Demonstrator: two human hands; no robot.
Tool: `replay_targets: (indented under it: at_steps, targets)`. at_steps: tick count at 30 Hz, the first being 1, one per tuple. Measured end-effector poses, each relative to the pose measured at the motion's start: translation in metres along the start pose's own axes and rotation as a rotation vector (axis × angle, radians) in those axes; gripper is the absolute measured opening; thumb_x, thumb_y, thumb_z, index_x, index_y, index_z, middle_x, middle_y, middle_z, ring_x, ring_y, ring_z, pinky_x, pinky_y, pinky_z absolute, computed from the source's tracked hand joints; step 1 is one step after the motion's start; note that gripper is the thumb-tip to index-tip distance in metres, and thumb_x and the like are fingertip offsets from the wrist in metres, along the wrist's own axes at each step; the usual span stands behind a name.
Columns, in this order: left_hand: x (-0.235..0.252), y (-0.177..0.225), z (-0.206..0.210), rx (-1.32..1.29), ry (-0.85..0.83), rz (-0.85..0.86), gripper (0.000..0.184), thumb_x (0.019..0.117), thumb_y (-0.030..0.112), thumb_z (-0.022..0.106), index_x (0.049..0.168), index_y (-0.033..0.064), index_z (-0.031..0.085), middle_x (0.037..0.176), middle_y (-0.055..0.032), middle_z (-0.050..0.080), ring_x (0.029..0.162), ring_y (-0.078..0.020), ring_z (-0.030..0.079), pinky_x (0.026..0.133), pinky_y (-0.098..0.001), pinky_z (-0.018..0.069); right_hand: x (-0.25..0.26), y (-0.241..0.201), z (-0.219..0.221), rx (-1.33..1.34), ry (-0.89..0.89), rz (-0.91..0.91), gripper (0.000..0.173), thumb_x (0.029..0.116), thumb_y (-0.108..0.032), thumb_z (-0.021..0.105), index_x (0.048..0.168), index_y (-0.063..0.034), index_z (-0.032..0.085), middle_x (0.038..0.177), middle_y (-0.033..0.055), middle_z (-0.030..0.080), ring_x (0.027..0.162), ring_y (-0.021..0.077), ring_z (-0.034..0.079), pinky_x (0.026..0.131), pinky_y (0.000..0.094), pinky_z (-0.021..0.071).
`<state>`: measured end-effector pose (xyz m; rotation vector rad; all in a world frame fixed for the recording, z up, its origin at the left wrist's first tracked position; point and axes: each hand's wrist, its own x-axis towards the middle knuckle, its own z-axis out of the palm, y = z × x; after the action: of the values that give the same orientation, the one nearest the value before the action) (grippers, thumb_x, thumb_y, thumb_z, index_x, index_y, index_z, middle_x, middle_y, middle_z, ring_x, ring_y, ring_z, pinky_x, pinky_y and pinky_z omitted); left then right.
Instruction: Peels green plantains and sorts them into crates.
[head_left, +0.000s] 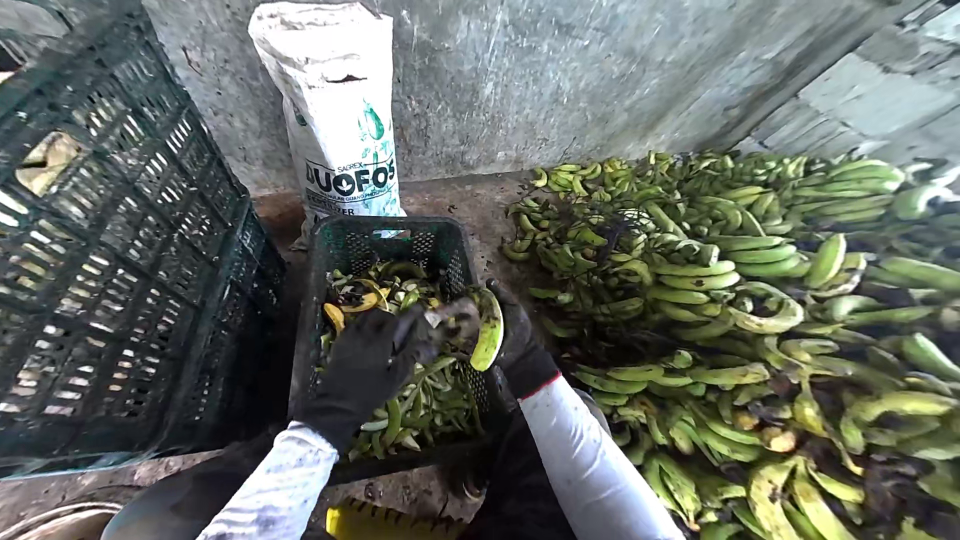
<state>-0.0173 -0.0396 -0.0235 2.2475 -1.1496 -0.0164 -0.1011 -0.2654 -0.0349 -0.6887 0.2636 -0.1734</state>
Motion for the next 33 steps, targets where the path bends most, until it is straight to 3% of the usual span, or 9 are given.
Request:
replay_targets:
  at_steps: [8,11,13,16,21,23,26,29,33]
  targets:
    - [-0.009,0.011,0.035,0.160,0.230,0.345,0.059,0.0990,0.065,0.045,0.137,0.0256,0.066,0.110,-0.0174,0.072,0.106,-0.0422,0.067,0.090,-0.0589,0.0533,-0.016,-0.005,0.001,-0.304,0.181,-0.179,0.039,0.1099,-0.012,0.025,0.097,-0.0042,0.061,0.073,0.0022,0.066,0.066,0.0069,0.065,0.063,0.0228,0.0581]
    - [-0.006,0.020,0.025,0.003,-0.054,0.057,0.056,0.1002,0.051,0.054,0.146,0.0201,0.058,0.126,-0.0217,0.066,0.113,-0.0430,0.065,0.093,-0.0602,0.0522,-0.011,0.004,0.012,-0.183,0.229,0.006,0.046,0.1115,-0.033,0.024,0.096,-0.0084,0.060,0.070,0.0040,0.064,0.060,0.0116,0.064,0.055,0.0279,0.0566]
    - [0.005,0.018,0.017,-0.209,-0.226,-0.219,0.052,0.1049,0.043,0.051,0.152,0.0205,0.051,0.133,-0.0169,0.063,0.118,-0.0353,0.063,0.102,-0.0567,0.0497,-0.016,0.013,0.029,-0.395,0.248,-0.056,0.032,0.1121,-0.022,0.030,0.111,-0.0060,0.058,0.078,0.0028,0.064,0.065,0.0093,0.064,0.060,0.0253,0.0575]
    - [0.010,0.001,0.017,-0.510,-0.206,-0.467,0.043,0.1073,0.046,0.046,0.141,0.0214,0.057,0.113,-0.0068,0.069,0.098,-0.0173,0.068,0.090,-0.0425,0.0562,-0.020,0.023,0.029,-0.655,0.056,-0.088,0.035,0.1088,-0.023,0.035,0.130,-0.0062,0.057,0.097,0.0009,0.066,0.081,0.0056,0.063,0.075,0.0240,0.0563]
    - [0.007,-0.013,0.010,-0.605,-0.166,-0.646,0.045,0.1100,0.042,0.041,0.140,0.0118,0.055,0.117,-0.0119,0.067,0.101,-0.0190,0.067,0.088,-0.0414,0.0567,-0.011,0.024,0.016,-0.446,-0.088,-0.050,0.045,0.1025,-0.030,0.038,0.138,-0.0067,0.053,0.089,0.0062,0.068,0.068,0.0117,0.064,0.061,0.0265,0.0570]
    - [0.006,-0.016,0.011,-0.580,-0.118,-0.603,0.046,0.1064,0.050,0.047,0.133,0.0148,0.058,0.103,-0.0070,0.068,0.086,-0.0161,0.067,0.078,-0.0395,0.0581,-0.006,0.018,0.010,-0.238,-0.062,-0.006,0.040,0.1060,-0.033,0.032,0.128,-0.0127,0.058,0.085,0.0078,0.067,0.062,0.0137,0.064,0.054,0.0278,0.0564]
    - [0.001,-0.004,-0.003,-0.331,-0.157,-0.402,0.049,0.1040,0.051,0.051,0.136,0.0146,0.059,0.110,-0.0104,0.070,0.099,-0.0243,0.068,0.090,-0.0508,0.0543,-0.003,0.004,-0.004,0.023,-0.140,0.055,0.048,0.1033,-0.051,0.043,0.110,-0.0108,0.068,0.081,0.0085,0.069,0.062,0.0152,0.066,0.055,0.0308,0.0580]
    - [-0.010,0.004,0.000,-0.117,-0.160,-0.088,0.062,0.0985,0.058,0.054,0.142,0.0138,0.059,0.128,-0.0180,0.067,0.118,-0.0375,0.064,0.102,-0.0587,0.0491,-0.002,-0.004,-0.018,0.041,-0.165,0.018,0.042,0.1059,-0.041,0.039,0.105,-0.0108,0.068,0.086,0.0076,0.071,0.074,0.0148,0.070,0.067,0.0317,0.0607]
    - [-0.020,0.017,0.018,0.021,-0.064,0.228,0.067,0.0965,0.066,0.052,0.139,0.0149,0.063,0.121,-0.0174,0.070,0.112,-0.0397,0.066,0.096,-0.0586,0.0525,-0.005,-0.008,-0.021,-0.065,-0.073,0.025,0.050,0.1088,-0.035,0.025,0.098,-0.0095,0.066,0.079,0.0062,0.070,0.071,0.0130,0.069,0.066,0.0297,0.0598]
